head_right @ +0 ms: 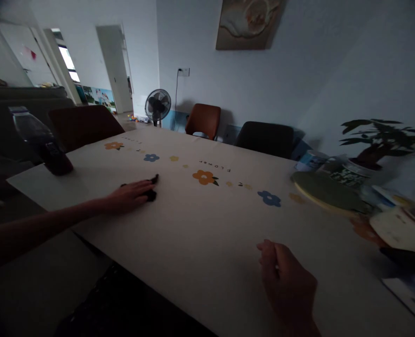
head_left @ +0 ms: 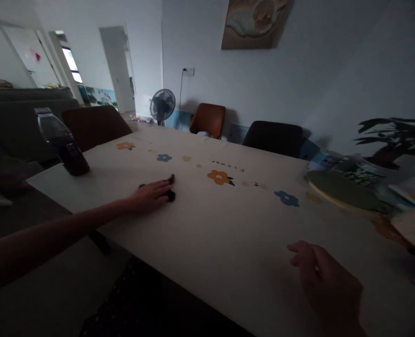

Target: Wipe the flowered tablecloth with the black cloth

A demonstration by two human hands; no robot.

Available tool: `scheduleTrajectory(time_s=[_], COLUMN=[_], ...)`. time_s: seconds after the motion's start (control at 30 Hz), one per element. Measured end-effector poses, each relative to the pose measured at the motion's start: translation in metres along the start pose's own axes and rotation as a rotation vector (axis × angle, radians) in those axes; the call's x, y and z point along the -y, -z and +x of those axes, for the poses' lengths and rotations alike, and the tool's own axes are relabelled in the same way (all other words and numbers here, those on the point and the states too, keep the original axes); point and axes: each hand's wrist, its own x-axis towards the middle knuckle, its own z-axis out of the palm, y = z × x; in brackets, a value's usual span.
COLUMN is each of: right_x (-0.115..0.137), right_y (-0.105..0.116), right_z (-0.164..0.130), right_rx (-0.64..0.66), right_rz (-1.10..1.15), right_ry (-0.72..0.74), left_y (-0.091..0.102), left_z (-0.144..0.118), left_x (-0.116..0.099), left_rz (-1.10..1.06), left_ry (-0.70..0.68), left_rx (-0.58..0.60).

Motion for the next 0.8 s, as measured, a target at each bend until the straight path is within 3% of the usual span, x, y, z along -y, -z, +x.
scheduleTrajectory(time_s=[0.13,0.27,0.4,0.5,0.57,0.63,0.7,0.8], right_x=[0.003,0.004,-0.004,-0.008,-0.005,0.001,0.007,0.01], right_y=[0.001,0.0,0.001,0.005,0.007,0.009,0.01,0.009], right_z=[-0.005,-0.008,-0.005,-0.002,-0.002,-0.003,-0.005,-0.007], right_rx=[-0.014,-0.061,-0.152,-0.162,-0.123,-0.108,-0.109,-0.094], right_rz=[0.009,0.027,-0.02,-0.091,-0.087,-0.067,-0.053,-0.021], right_ry=[0.028,0.02,-0.005,-0.051,-0.102,-0.131,-0.13,-0.137], left_y=[-0.018,-0.036,-0.056,-0.065,-0.065,-0.059,-0.05,-0.036], left_z=[-0.013,0.01,0.035,0.037,0.031,0.018,-0.001,-0.035], left_x=[-0.092,-0.177,-0.255,-0.291,-0.295,-0.282,-0.253,-0.19], left_rz=[0.008,0.054,0.07,0.057,0.03,0.022,0.044,0.06], left_ry=[-0.411,-0.722,-0.868,-0.875,-0.878,-0.902,-0.916,-0.831], left_rx=[0.029,-0.087,-0.2,-0.238,-0.237,-0.217,-0.192,-0.158])
